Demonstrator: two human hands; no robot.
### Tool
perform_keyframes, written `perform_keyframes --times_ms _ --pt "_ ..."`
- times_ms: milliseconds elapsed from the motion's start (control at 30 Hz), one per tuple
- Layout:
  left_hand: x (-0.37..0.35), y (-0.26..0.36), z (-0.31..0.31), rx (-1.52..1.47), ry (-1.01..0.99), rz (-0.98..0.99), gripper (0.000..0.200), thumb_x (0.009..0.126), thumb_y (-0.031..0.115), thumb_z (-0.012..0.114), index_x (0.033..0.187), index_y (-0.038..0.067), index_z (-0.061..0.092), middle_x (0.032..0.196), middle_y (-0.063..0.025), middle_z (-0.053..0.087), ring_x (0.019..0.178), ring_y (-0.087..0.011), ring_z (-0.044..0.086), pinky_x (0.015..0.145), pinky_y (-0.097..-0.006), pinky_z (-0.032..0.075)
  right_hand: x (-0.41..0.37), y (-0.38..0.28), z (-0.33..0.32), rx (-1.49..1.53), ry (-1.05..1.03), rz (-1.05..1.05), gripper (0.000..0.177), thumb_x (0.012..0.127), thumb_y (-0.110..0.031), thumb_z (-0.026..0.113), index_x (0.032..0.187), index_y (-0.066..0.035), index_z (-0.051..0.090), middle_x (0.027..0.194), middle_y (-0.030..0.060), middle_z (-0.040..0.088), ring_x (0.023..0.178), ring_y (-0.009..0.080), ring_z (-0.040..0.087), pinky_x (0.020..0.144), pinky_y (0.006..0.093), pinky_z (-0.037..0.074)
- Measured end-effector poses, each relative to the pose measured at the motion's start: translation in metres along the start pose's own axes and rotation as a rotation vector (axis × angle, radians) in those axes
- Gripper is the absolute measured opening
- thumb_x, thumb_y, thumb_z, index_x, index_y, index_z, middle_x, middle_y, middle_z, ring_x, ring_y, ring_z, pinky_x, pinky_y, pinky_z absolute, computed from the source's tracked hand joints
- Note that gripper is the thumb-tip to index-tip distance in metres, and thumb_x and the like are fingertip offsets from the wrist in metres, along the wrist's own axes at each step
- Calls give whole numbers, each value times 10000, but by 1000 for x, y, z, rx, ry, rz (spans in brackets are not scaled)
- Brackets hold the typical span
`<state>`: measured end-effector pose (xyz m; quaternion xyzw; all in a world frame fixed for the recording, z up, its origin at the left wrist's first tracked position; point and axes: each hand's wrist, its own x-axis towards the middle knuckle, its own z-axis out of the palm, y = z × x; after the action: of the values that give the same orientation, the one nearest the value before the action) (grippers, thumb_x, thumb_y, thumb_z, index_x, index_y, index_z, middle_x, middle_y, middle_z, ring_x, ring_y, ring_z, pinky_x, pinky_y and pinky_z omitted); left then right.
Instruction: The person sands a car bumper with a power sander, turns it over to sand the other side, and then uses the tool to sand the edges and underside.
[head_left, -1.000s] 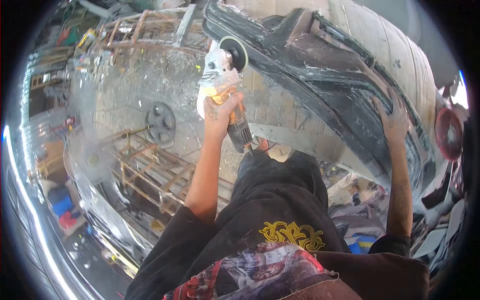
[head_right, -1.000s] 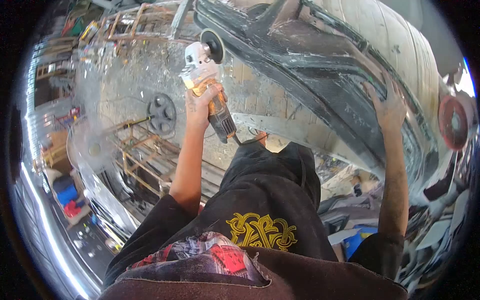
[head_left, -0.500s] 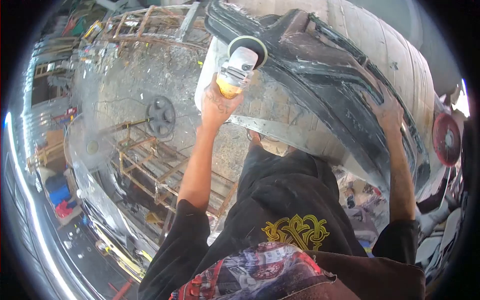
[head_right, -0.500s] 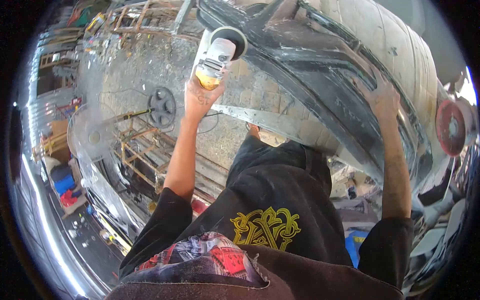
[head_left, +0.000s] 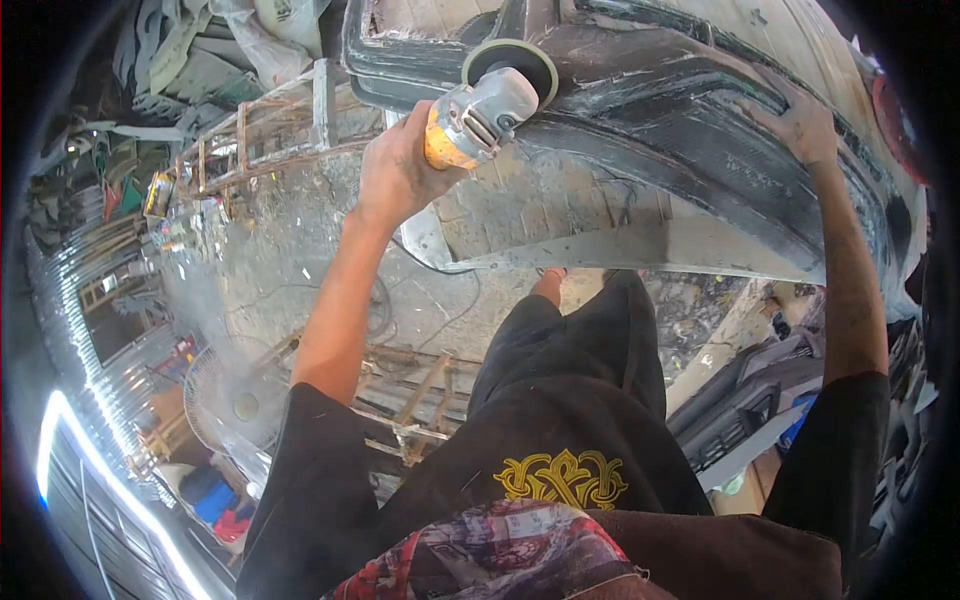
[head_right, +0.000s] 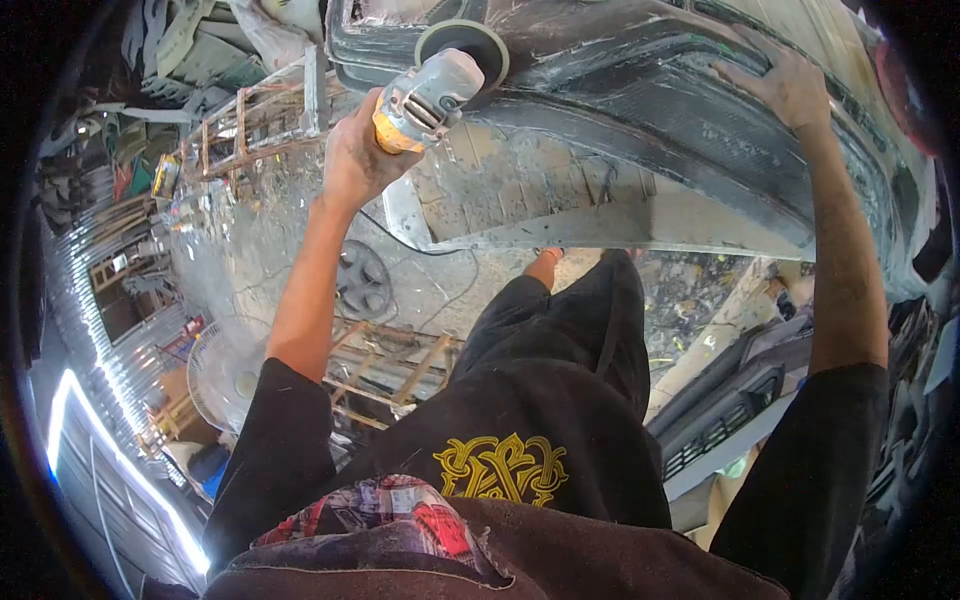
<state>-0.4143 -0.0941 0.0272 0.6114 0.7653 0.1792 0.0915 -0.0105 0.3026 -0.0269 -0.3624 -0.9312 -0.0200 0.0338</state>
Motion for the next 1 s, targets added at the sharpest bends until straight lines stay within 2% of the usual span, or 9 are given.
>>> perform_keyframes --times_ms 100,133,267,367,433,667,867,967,1000 --pt "9 0 6 -57 12 78 722 698 228 970 1294 90 588 983 -165 757 924 -418 724 759 -482 576 -1 1 4 -20 16 4 918 814 -861 654 1529 -286 611 1207 213 769 1121 396 734 1009 508 559" --pt "13 0 9 -99 11 85 712 694 218 971 1286 87 597 985 -166 757 929 -419 723 768 -481 574 1 -4 -5 -33 -124 90 811 864 -760 686 1528 -300 608 1343 183 729 1250 398 677 1077 495 527" --pt "20 7 12 -119 19 121 670 694 207 965 1250 76 615 983 -168 754 927 -426 715 777 -484 569 2 -23 -26 -71 -130 123 802 864 -768 689 1502 -285 638 1310 194 741 1223 398 693 1062 498 536" --pt "23 9 11 -51 16 158 656 695 207 959 1237 76 614 989 -170 755 933 -430 712 782 -487 569 0 -28 -25 38 -288 226 788 871 -749 702 1482 -253 658 1279 198 753 1195 396 708 1048 495 543" --pt "25 8 12 -2 15 160 647 696 212 954 1228 74 613 988 -175 752 927 -433 710 780 -487 568 -1 -9 -3 2 -31 52 772 883 -717 717 1472 -221 667 1292 197 749 1199 392 705 1044 483 542" --pt "31 14 13 9 -33 177 597 711 215 941 1191 74 614 963 -185 746 917 -434 710 776 -487 563 1 -3 3 36 -55 41 750 898 -683 724 1465 -194 669 1332 192 734 1229 387 690 1060 476 530" --pt "34 15 17 -13 -55 201 571 725 199 931 1187 78 618 972 -175 758 931 -423 720 785 -478 566 5 1 14 -19 196 -51 800 888 -734 695 1432 -147 693 1265 196 757 1171 399 704 1058 487 520" --pt "35 14 17 -39 -47 202 574 727 190 931 1200 84 624 984 -174 763 929 -417 725 786 -465 571 10 -45 -36 -163 -246 271 1024 809 -922 585 1399 -93 701 1141 255 773 1151 465 715 982 551 548" --pt "37 13 17 -35 -40 200 583 725 190 934 1207 84 624 985 -175 763 929 -415 726 791 -459 573 3 -42 -38 -216 -196 189 1009 788 -934 594 1369 -119 724 1094 254 778 1106 464 726 943 548 558"
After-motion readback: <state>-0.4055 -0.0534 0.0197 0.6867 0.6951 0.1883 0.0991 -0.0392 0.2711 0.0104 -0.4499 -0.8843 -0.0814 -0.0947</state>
